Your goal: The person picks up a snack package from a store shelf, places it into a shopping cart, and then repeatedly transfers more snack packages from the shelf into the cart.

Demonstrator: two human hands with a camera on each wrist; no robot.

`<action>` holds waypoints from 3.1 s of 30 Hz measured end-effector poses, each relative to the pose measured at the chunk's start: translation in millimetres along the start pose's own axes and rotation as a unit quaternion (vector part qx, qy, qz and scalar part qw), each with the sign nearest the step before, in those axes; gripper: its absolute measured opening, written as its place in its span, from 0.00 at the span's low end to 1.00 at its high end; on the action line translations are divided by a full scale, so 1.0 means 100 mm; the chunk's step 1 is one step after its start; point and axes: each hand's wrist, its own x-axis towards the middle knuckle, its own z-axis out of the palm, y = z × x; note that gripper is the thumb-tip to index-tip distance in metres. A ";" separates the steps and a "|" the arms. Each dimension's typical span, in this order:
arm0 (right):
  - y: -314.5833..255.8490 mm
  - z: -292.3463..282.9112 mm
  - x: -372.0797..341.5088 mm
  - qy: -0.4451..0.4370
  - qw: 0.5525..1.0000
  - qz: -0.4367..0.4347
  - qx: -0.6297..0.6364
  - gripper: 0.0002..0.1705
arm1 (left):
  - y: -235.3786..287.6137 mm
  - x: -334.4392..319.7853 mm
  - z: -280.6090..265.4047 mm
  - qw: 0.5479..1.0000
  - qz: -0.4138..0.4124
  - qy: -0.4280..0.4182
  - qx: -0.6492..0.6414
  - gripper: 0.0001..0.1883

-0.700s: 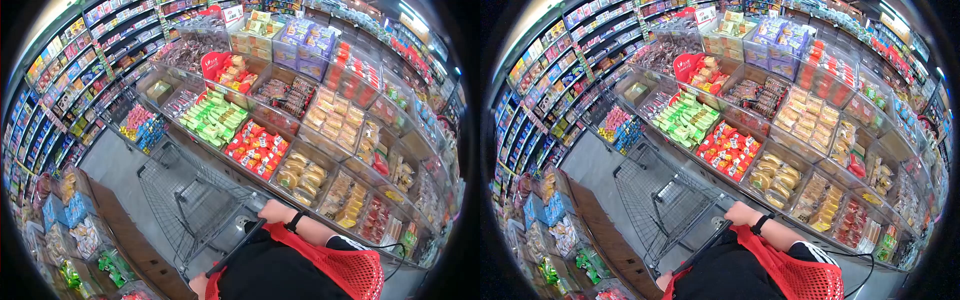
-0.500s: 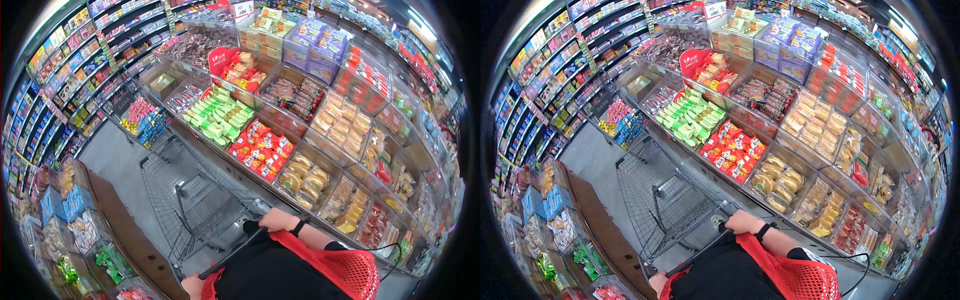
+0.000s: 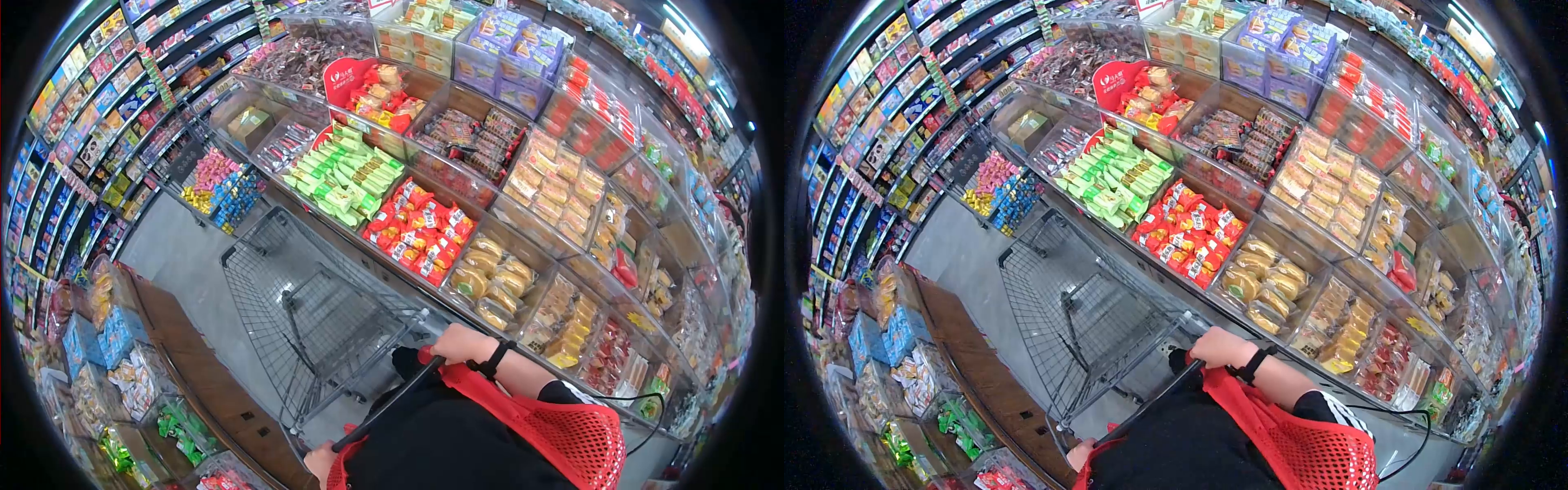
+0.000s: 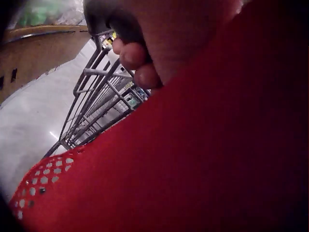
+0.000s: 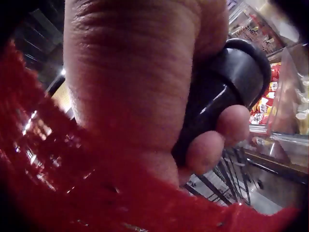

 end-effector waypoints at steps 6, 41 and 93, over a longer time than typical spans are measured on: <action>0.13 0.06 0.02 0.013 1.000 0.015 -0.009 0.09 | 0.09 0.00 0.14 0.998 -0.011 -0.056 -0.017 0.17; 4.14 -1.61 0.91 0.508 0.516 0.381 0.575 0.28 | 0.02 0.76 0.34 0.992 0.048 -0.114 0.034 0.14; 0.63 -1.14 1.39 0.298 0.647 -0.012 0.701 0.16 | 0.59 1.14 -0.72 0.961 0.012 -0.080 -0.264 0.21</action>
